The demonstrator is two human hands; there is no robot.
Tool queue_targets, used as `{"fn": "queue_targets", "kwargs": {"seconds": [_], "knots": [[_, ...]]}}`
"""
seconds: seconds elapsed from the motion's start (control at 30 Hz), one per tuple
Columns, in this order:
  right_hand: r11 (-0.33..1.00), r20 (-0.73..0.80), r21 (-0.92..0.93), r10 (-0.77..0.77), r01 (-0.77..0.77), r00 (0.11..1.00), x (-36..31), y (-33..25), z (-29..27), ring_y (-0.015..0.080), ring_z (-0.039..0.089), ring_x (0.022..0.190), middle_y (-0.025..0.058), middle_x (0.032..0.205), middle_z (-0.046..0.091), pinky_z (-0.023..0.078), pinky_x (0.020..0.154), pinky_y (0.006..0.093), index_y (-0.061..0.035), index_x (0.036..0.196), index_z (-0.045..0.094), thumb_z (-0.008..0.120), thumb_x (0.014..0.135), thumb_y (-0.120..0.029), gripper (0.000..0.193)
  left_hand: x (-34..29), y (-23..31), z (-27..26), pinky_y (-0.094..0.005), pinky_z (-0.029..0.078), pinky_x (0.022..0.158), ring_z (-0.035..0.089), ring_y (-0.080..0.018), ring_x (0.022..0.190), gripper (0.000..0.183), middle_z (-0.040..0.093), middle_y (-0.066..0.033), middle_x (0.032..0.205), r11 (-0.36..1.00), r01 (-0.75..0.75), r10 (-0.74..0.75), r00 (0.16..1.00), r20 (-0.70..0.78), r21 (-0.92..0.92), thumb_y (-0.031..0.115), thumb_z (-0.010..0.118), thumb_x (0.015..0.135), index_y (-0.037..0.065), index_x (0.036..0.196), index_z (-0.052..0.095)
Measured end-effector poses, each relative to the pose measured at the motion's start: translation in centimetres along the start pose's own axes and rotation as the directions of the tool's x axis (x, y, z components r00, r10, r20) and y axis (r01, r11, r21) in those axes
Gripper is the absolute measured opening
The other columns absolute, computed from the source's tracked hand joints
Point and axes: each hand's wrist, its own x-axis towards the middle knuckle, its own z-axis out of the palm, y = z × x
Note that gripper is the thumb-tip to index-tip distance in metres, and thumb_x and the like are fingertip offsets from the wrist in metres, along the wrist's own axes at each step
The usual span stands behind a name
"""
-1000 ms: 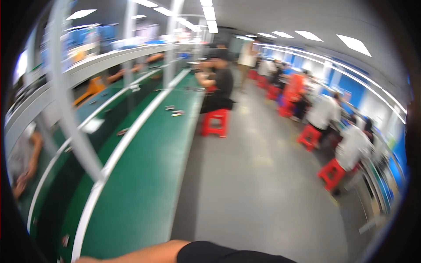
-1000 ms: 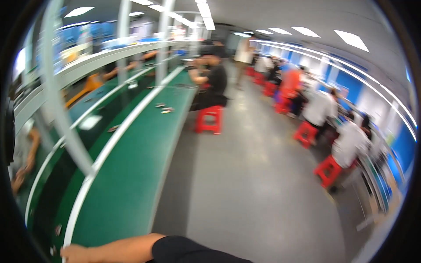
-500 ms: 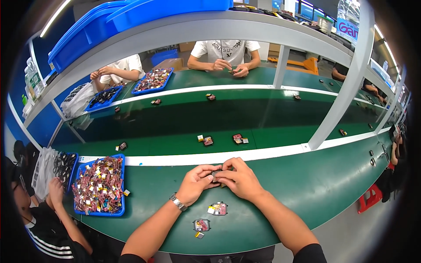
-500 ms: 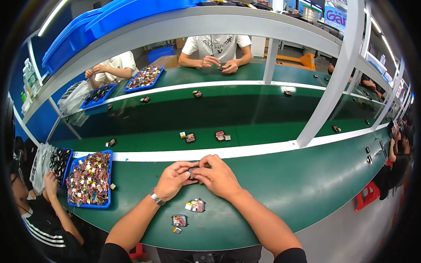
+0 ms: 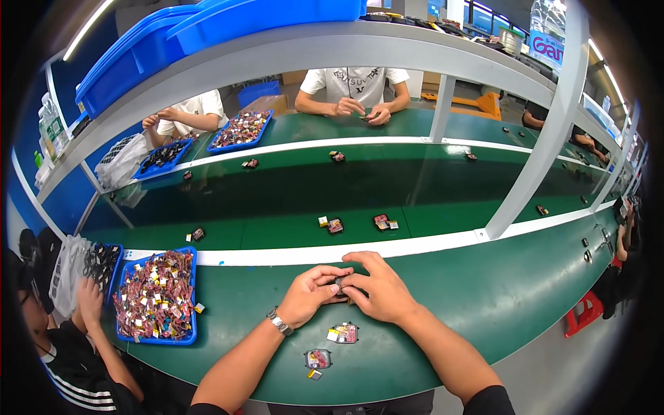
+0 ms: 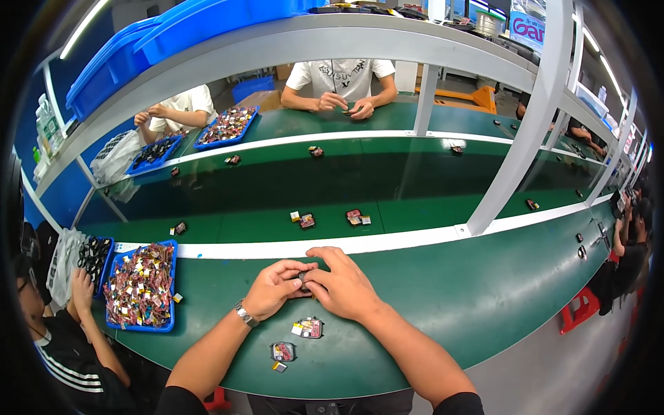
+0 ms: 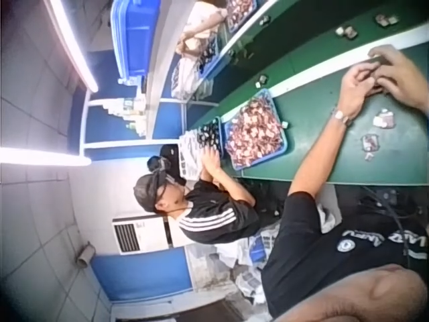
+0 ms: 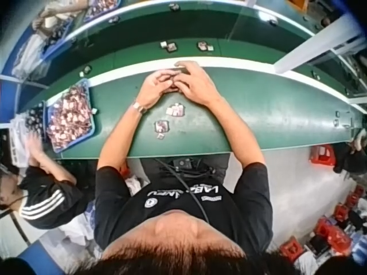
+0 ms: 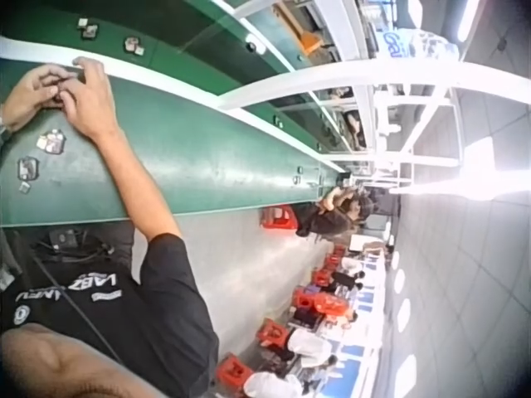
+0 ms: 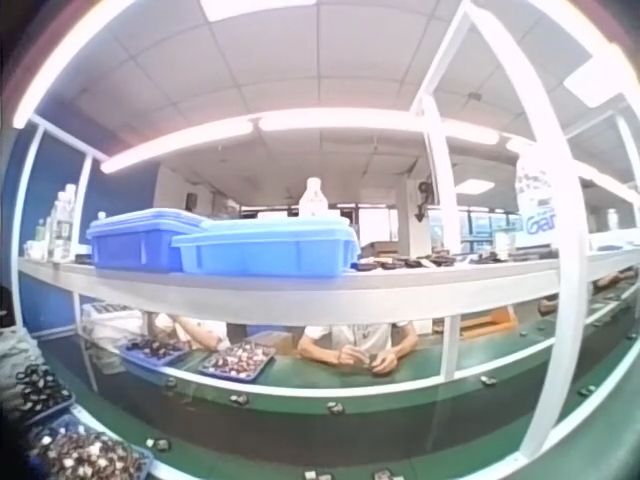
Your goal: Assemble small electronic component pieces on a factory conveyor belt workstation.
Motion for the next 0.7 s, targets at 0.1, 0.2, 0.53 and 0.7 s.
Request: {"fn": "queue_targets", "kwargs": {"seconds": [0.1, 0.2, 0.53, 0.7], "knots": [[0.997, 0.003, -0.001, -0.075, 0.075, 0.997, 0.0, -0.1, -0.2, 0.0293, 0.051, 0.117, 0.0095, 0.124, 0.055, 0.045, 0.096, 0.0393, -0.0061, 0.086, 0.068, 0.070, 0.081, -0.011, 0.008, 0.0, -0.2, 0.0, -0.0355, 0.054, 0.095, 0.060, -0.0219, 0.114, 0.028, 0.055, -0.0152, 0.134, 0.995, 0.038, -0.038, 0.999, -0.004, 0.096, -0.001, 0.050, 0.095, -0.001, 0.123, 0.053], [0.998, 0.039, 0.049, -0.049, 0.047, 0.998, -0.2, -0.2, -0.2, 0.0288, 0.051, 0.118, 0.0093, 0.124, 0.055, 0.044, 0.098, 0.0394, -0.0060, 0.087, 0.069, 0.070, 0.081, -0.011, 0.008, 0.0, -0.3, -0.1, -0.0358, 0.053, 0.096, 0.060, -0.0210, 0.115, 0.028, 0.054, -0.0149, 0.134, 0.995, 0.038, -0.036, 0.999, -0.020, 0.096, 0.000, 0.050, 0.096, 0.000, 0.123, 0.053], [0.994, -0.155, 0.105, 0.034, -0.018, 0.987, -0.8, -0.5, 1.4, 0.0274, 0.056, 0.110, 0.0072, 0.116, 0.060, 0.050, 0.089, 0.0376, -0.0068, 0.089, 0.070, 0.073, 0.077, -0.008, 0.012, 0.1, -0.5, -0.4, -0.0364, 0.051, 0.096, 0.059, -0.0202, 0.116, 0.024, 0.055, -0.0148, 0.134, 0.997, -0.027, 0.028, 0.999, 0.019, -0.068, 0.005, 0.049, 0.098, 0.001, 0.122, 0.053], [0.996, -0.166, 0.094, 0.017, -0.001, 0.986, -0.8, -0.7, 1.7, 0.0276, 0.055, 0.110, 0.0077, 0.115, 0.060, 0.049, 0.090, 0.0380, -0.0049, 0.089, 0.069, 0.072, 0.077, -0.007, 0.013, 0.1, -0.6, -0.5, -0.0384, 0.052, 0.096, 0.060, -0.0208, 0.115, 0.022, 0.057, -0.0147, 0.131, 0.998, -0.040, 0.040, 0.999, -0.006, -0.051, 0.006, 0.048, 0.099, 0.001, 0.120, 0.053]]}}
